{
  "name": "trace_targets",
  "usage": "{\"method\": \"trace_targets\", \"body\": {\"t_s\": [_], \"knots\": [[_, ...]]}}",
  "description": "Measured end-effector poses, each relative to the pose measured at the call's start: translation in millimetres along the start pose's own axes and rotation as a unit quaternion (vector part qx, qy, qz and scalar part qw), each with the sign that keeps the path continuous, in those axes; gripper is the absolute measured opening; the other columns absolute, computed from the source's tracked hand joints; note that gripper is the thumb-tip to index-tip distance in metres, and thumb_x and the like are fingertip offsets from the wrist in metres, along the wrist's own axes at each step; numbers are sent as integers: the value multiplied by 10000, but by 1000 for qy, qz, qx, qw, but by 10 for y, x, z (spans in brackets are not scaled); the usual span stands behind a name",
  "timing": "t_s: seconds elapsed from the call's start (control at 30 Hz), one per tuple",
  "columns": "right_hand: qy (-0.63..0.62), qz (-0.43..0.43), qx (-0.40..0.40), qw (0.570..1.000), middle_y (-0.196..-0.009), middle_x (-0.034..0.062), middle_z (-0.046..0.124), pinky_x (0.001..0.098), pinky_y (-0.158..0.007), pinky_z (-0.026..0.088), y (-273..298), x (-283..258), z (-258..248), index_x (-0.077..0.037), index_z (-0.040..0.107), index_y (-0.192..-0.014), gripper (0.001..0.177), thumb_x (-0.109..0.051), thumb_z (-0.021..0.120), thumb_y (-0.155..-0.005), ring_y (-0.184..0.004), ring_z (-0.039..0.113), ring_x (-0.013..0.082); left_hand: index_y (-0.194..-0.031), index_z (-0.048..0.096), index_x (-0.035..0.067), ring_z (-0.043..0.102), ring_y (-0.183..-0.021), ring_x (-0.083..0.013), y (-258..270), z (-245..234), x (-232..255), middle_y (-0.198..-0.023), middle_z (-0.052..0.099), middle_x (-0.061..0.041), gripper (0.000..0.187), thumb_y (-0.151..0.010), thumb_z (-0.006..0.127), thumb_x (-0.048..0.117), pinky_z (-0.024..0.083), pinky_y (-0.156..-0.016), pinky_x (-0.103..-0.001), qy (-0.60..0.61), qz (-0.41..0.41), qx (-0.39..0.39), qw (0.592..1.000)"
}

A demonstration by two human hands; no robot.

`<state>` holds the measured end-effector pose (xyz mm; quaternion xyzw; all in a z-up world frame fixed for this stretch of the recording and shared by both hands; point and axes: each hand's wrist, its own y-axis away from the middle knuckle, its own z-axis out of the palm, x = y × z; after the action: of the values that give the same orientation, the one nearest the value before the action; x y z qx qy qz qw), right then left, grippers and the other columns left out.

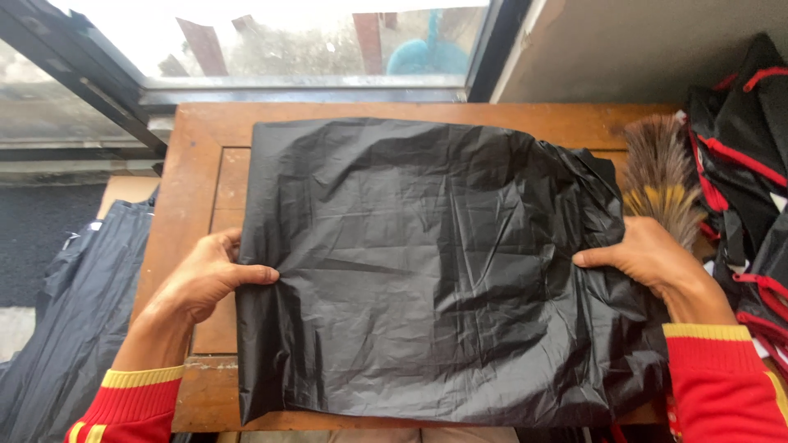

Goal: The person folds a black and red plastic bag by hand on a wooden surface, using a feather duster to smooth the material as they work.

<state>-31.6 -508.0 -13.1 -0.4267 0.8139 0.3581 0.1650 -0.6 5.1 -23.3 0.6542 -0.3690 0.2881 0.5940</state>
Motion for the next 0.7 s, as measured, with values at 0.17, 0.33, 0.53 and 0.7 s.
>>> {"method": "trace_targets", "body": {"t_s": [0.17, 0.33, 0.53, 0.7], "knots": [[-212, 26, -24, 977, -1004, 211, 670, 424, -786, 495, 191, -88, -100, 52, 594, -1078, 454, 118, 704, -642, -869, 614, 319, -1130, 611, -61, 632, -936, -255, 37, -37, -15, -1082, 695, -203, 505, -634, 675, -133, 505, -869, -352, 77, 18, -71, 994], [-288, 19, -73, 955, -993, 201, 650, 404, -739, 473, 114, 79, -105, 49, 575, -1106, 473, 91, 652, -641, -825, 593, 310, -1187, 566, 27, 628, -921, -242, -113, -89, -136, -1079, 674, -158, 593, -630, 663, -150, 515, -778, -351, 144, 41, -80, 985], [-286, -34, -29, 957, -1188, 170, 595, 404, -949, 429, 128, 7, 23, 18, 534, -1222, 604, 100, 626, -631, -1031, 560, 273, -1028, 615, 23, 643, -870, -224, -310, -142, -325, -1002, 693, -140, 452, -615, 698, -140, 529, -769, -332, 175, 86, -65, 979], [-217, -444, -62, 867, -1072, 197, 626, 320, -930, 493, -427, 764, -200, 0, 626, -797, 200, -175, 534, -829, -1017, 615, 266, -874, 670, 105, 618, -1122, -315, -455, -267, -362, -947, 645, -61, 273, -871, 674, 378, 473, -964, -447, 83, 447, -216, 864]]}}
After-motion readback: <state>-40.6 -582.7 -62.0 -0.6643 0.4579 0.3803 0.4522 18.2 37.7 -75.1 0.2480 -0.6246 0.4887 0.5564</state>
